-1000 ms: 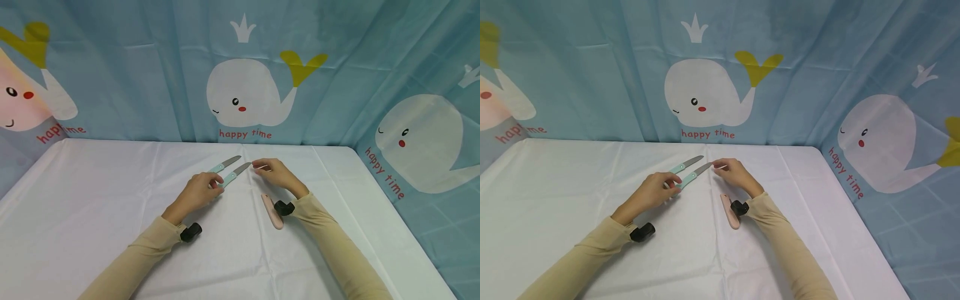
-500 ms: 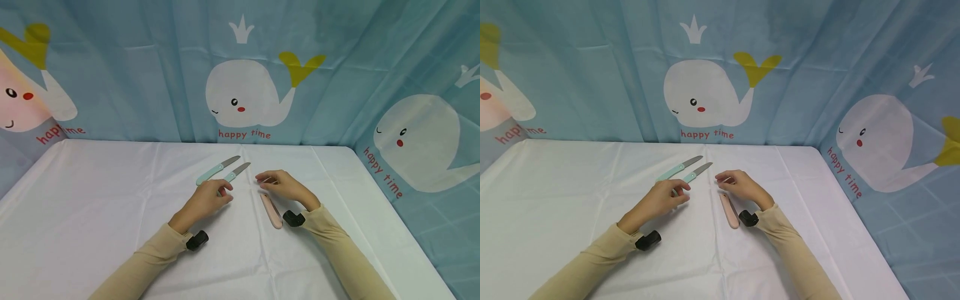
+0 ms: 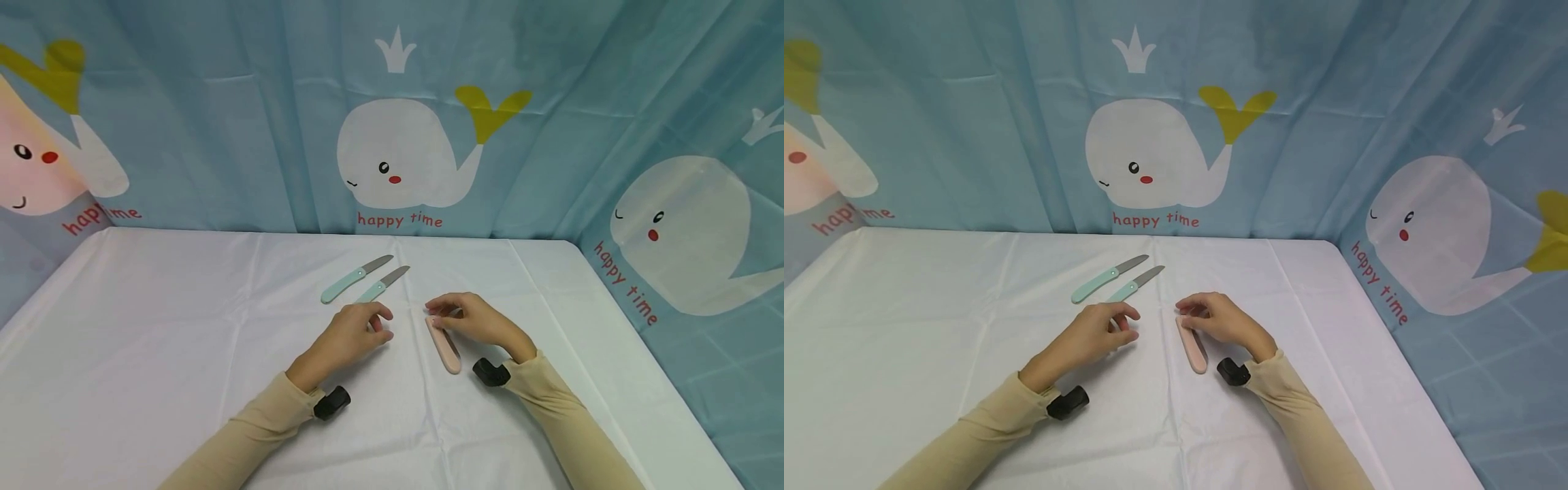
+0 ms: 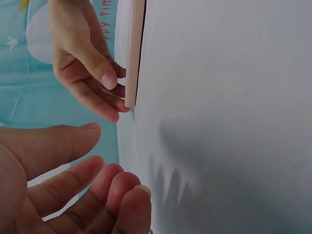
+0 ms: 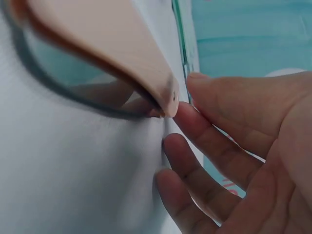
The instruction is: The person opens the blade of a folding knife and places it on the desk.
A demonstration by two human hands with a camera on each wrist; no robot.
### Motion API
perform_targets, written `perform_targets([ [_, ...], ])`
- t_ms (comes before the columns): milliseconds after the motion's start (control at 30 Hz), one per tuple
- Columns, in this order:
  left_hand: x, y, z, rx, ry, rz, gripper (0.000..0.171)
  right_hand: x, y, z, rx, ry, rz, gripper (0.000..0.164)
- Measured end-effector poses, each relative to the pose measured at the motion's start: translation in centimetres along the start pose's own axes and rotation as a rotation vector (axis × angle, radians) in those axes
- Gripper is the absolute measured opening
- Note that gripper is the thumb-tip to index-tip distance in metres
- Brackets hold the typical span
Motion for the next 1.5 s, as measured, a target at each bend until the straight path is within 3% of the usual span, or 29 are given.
perform_targets([
  [467,0.7,0.4,1.1,-0.032,0.007,0.042,0.024,0.1,2.1,0.5,-0.017,0.027,-0.044,0.037],
  [733,0.9,0.7,1.5,-0.058,-0.012,0.065,0.024,0.3,2.8,1.2,0.037,0.030,-0.028,0.032],
  [1067,0.8,0.7,2.4,-0.173,0.014,0.109,0.023,0.3,2.9,2.0,0.091,-0.052,0.016,0.027],
  [1500,1.0,0.9,2.9,-0.217,0.043,0.132,0.019,-0.5,2.9,2.3,0.126,-0.058,0.000,0.022],
])
Point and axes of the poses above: each hand's wrist, its own y-axis away from the middle knuckle, its own z-axis out of the palm, x = y × z, the point moved 2 cm from there along -y, towards the middle knuckle, and after that the axes turned 6 degrees about -z, right-handed, at the moved point
